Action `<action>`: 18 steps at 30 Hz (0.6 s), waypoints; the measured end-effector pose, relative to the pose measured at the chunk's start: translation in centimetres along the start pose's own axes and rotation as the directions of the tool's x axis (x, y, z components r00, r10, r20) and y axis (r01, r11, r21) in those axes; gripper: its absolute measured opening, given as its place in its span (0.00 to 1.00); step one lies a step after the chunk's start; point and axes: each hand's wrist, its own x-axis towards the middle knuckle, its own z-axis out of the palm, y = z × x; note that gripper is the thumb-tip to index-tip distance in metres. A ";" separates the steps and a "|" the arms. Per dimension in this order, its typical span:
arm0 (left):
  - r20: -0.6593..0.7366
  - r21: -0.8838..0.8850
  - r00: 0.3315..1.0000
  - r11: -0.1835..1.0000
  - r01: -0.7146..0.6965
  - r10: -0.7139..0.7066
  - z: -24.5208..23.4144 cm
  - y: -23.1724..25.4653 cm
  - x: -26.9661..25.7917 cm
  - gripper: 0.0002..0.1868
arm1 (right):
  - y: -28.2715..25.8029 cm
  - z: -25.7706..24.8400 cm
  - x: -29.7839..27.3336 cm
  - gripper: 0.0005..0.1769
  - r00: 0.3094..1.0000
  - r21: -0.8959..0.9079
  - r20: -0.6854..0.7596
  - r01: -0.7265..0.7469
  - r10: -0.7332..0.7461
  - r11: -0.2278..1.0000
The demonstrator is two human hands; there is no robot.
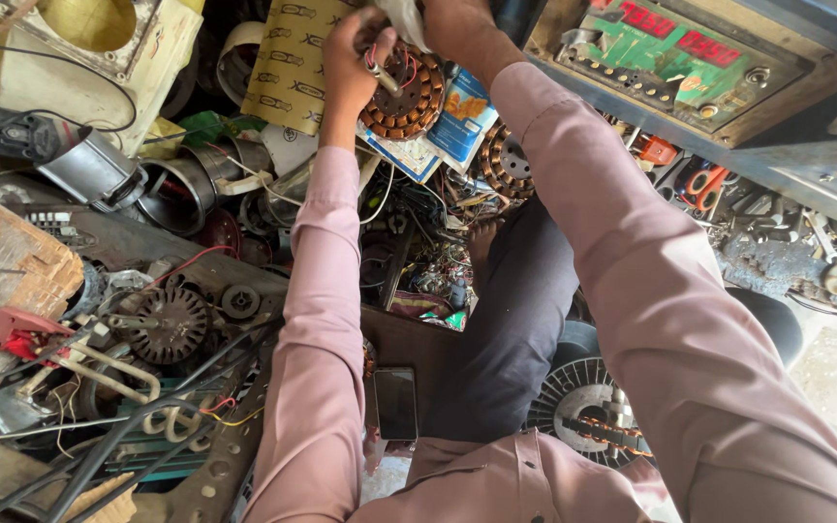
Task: The person removes a motor rotor from a blue press machine and places it on their lap. They then use orange-handled scissors to cut and trim white tape wrapped around the rotor's shaft.
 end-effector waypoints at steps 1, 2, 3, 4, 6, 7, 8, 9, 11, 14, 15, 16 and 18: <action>-0.007 -0.049 1.000 0.999 0.007 -0.008 0.0 -0.2 -0.3 0.14 | 0.0 0.1 0.2 0.15 1.000 0.001 -0.002 -0.019 0.019 1.000; -0.014 -0.097 1.000 0.995 0.014 -0.016 -0.1 -0.4 -0.7 0.13 | 0.0 0.2 0.5 0.16 0.999 0.002 -0.005 -0.037 0.037 0.999; -0.024 -0.144 0.999 0.989 0.019 -0.022 -0.2 -0.6 -0.7 0.13 | 0.2 0.1 1.0 0.15 0.992 0.019 0.077 -0.104 0.102 0.994; -0.035 -0.129 0.999 0.991 -0.026 0.022 -0.1 -0.7 -0.6 0.14 | 0.4 -0.1 1.5 0.15 0.973 0.031 0.160 -0.171 0.164 0.985; -0.050 -0.099 0.993 0.989 -0.111 0.106 -0.2 -0.9 -1.5 0.16 | 0.7 0.2 1.9 0.13 0.960 0.000 0.218 -0.182 0.178 0.983; -0.045 -0.117 0.996 0.990 -0.082 0.077 0.0 -1.0 -1.8 0.17 | 1.1 0.2 2.1 0.13 0.972 -0.039 0.197 -0.124 0.129 0.992; -0.039 -0.135 0.998 0.989 -0.053 0.048 0.2 -1.1 -2.0 0.17 | 1.3 0.3 2.0 0.12 0.981 -0.079 0.178 -0.066 0.079 0.995; -0.032 -0.152 0.999 0.988 -0.027 0.023 0.4 -1.0 -1.9 0.17 | 1.3 0.3 2.0 0.13 0.981 -0.086 0.176 -0.065 0.080 0.994; 0.008 -0.086 0.994 0.991 0.106 -0.106 0.7 -0.9 -2.0 0.18 | 0.8 0.0 1.8 0.14 0.982 -0.099 0.170 -0.064 0.080 0.993; -0.024 0.073 0.999 0.997 -0.037 0.039 0.8 -0.8 -1.9 0.17 | -1.1 -0.3 1.4 0.14 0.999 -0.101 -0.013 -0.043 0.042 0.994; -0.034 0.136 0.988 0.980 -0.144 0.150 0.8 -0.7 -1.6 0.17 | -1.5 -0.5 1.5 0.13 0.999 -0.093 -0.042 -0.037 0.034 0.995; -0.024 0.120 0.993 0.987 -0.108 0.112 0.7 -0.6 -1.1 0.16 | -1.8 -0.5 1.7 0.13 0.997 -0.085 -0.071 -0.032 0.026 0.996; 0.005 0.083 1.000 0.997 -0.011 0.011 0.7 -0.8 -2.0 0.16 | -1.6 0.4 0.9 0.12 0.998 -0.095 -0.059 -0.043 0.038 0.995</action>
